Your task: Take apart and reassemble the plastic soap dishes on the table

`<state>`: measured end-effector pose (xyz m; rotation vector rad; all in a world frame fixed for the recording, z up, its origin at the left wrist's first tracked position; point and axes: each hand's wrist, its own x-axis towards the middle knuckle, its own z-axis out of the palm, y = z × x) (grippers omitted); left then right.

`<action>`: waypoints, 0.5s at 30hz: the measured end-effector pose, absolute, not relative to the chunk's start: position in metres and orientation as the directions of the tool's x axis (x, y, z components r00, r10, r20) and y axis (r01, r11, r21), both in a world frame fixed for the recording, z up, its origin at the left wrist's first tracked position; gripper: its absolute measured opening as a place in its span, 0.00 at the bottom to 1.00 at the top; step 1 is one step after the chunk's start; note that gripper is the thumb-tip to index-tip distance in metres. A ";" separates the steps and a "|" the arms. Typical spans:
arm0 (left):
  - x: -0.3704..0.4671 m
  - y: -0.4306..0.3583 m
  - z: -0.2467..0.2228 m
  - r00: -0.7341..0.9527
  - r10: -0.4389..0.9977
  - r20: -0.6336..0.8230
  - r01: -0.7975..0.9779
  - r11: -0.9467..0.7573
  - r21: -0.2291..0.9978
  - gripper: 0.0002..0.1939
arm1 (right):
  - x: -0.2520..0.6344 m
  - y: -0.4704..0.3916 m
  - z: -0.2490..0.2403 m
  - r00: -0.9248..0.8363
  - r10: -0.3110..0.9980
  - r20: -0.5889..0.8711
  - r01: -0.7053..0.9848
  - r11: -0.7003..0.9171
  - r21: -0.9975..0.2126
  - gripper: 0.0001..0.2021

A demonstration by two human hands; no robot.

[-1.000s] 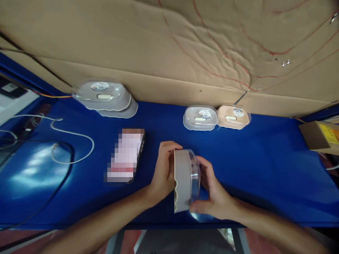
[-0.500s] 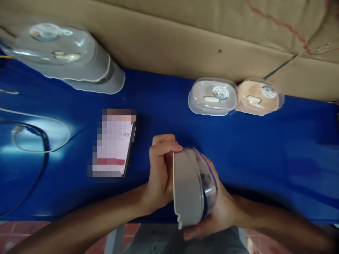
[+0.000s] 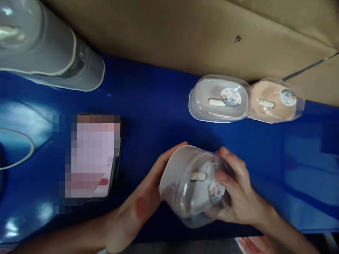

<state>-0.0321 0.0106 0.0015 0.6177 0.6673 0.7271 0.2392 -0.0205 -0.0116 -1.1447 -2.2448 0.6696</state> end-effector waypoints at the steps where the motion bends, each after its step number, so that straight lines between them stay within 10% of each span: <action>1: -0.032 0.014 0.001 0.590 0.717 -0.372 -0.371 0.650 0.664 0.45 | 0.243 -0.021 -0.011 -0.522 0.831 0.190 0.588 0.512 -0.626 0.44; 9: -0.027 0.027 -0.003 0.491 0.769 -0.409 -0.330 0.599 0.729 0.32 | 0.238 -0.023 -0.011 -0.408 0.904 0.123 0.489 0.331 -0.807 0.53; 15: -0.024 0.025 -0.004 0.473 0.780 -0.409 -0.392 0.603 0.695 0.36 | 0.227 -0.018 -0.002 -0.199 0.977 -0.076 0.370 0.003 -0.929 0.38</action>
